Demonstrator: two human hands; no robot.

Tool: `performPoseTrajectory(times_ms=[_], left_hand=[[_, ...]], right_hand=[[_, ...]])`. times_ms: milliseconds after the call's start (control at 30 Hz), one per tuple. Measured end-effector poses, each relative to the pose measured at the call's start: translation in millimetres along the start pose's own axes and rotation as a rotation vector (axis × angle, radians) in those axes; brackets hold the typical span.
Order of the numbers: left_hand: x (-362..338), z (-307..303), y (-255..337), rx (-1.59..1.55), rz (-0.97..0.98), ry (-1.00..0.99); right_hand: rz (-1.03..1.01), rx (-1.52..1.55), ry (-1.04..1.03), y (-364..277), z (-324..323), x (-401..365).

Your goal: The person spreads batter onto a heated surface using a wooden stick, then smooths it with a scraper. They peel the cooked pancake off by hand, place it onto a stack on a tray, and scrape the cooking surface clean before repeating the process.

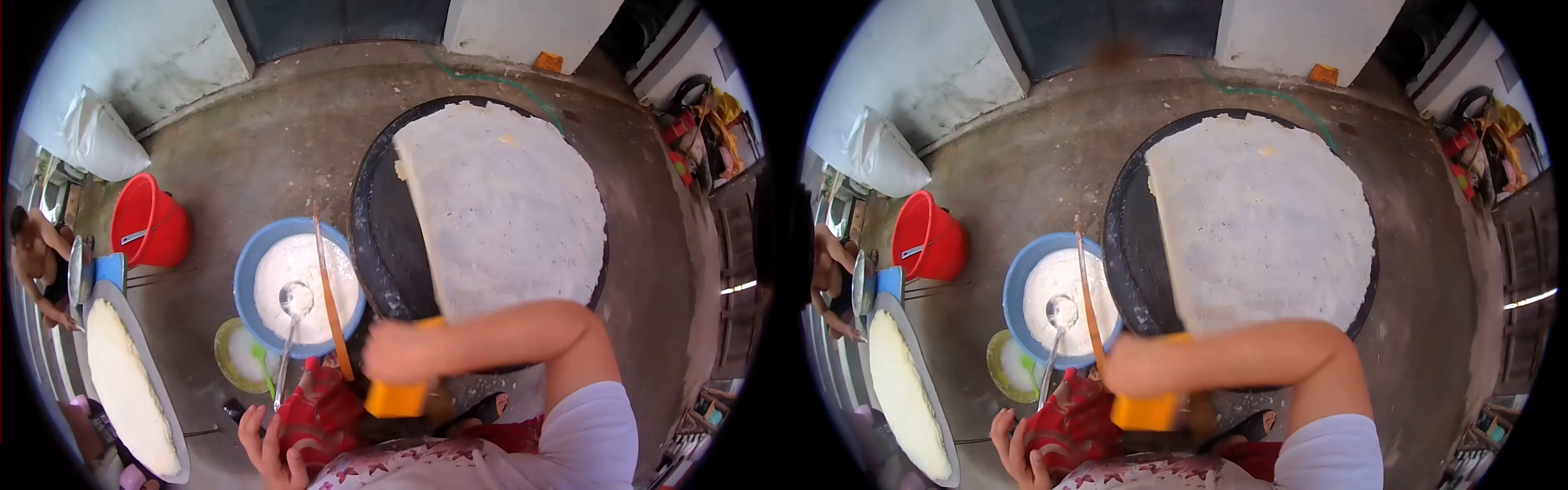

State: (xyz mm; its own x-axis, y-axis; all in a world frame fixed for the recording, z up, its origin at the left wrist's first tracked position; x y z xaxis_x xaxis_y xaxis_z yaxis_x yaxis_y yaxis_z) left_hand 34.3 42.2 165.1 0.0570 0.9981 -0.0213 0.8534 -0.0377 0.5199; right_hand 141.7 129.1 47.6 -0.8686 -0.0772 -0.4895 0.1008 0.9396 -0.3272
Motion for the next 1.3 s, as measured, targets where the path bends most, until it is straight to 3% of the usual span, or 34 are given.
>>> performPoseTrajectory(times_ms=[33,100,167,233,300,333,367,400,433,467,500,567,600,667,700,767,800,900,933,1033,1133,1167,1233,1300], left_hand=[[-11,9,-9,0.002,0.029,-0.091],[-20,3,-10,0.005,0.051,-0.024],[-29,-4,-13,-0.039,0.073,0.094],[-36,-2,-17,-0.070,0.097,0.112],[-41,-5,-20,-0.118,0.121,0.143],[-42,-3,-19,-0.117,0.141,0.140],[-44,-3,-21,-0.135,0.138,0.156],[-46,-3,-23,-0.153,0.134,0.171],[-47,-4,-21,-0.127,0.158,0.178],[-47,-3,-19,-0.124,0.174,0.171],[-48,-2,-18,-0.121,0.179,0.173],[-51,0,-16,-0.154,0.193,0.169],[-52,2,-14,-0.153,0.209,0.160],[-53,2,-11,-0.131,0.236,0.174],[-54,2,-7,-0.127,0.238,0.178],[-54,4,-6,-0.147,0.257,0.182],[-54,5,-4,-0.172,0.271,0.189],[-49,8,6,-0.155,0.289,0.181],[-45,9,13,-0.135,0.309,0.172],[-25,5,46,-0.138,0.425,0.153],[5,3,86,-0.080,0.563,0.110],[17,8,101,-0.057,0.614,0.080],[43,27,129,-0.017,0.714,-0.009],[66,60,151,0.061,0.785,-0.130]], right_hand=[[-0.060,-0.024,0.018,-38,10,-17],[-0.006,0.067,-0.073,-71,52,-37],[0.216,0.274,0.099,-65,53,-76],[0.523,0.603,0.076,-37,64,-127],[0.941,0.851,0.362,-13,84,-204],[1.063,0.757,0.837,1,123,-250],[1.262,0.805,1.138,7,159,-299],[1.137,1.114,1.440,13,176,-334],[1.150,1.040,1.756,10,194,-376],[1.210,0.991,1.911,7,216,-411],[1.470,0.877,1.916,-9,221,-441],[1.761,0.862,1.906,-22,261,-475],[1.777,0.861,1.918,-32,266,-475],[2.094,0.869,1.532,-42,276,-467],[2.060,0.900,1.557,-31,310,-458],[1.902,0.985,1.750,-42,306,-416],[1.901,0.978,1.746,-47,302,-392],[1.686,1.031,1.718,-74,240,-299],[1.527,1.054,1.712,-78,220,-266],[1.260,1.024,1.265,-95,148,-191],[1.027,0.964,1.033,-107,102,-172],[1.011,0.965,1.032,-109,94,-178],[0.937,0.786,0.735,-115,80,-167],[0.916,0.741,0.659,-116,82,-162]])
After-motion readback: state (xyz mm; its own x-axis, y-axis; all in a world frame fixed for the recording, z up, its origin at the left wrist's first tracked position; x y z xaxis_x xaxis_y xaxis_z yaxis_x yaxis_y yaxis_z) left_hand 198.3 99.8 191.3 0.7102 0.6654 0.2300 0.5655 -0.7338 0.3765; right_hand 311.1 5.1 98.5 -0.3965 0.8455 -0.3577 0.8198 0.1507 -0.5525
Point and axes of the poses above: each hand's wrist, its own x-axis towards the middle knuckle, its own z-axis out of the palm, y = z × x, the point moved 10 cm from there along x, towards the middle knuckle, and after that the axes turned 13 degrees about -y, right-handed, at the moved point
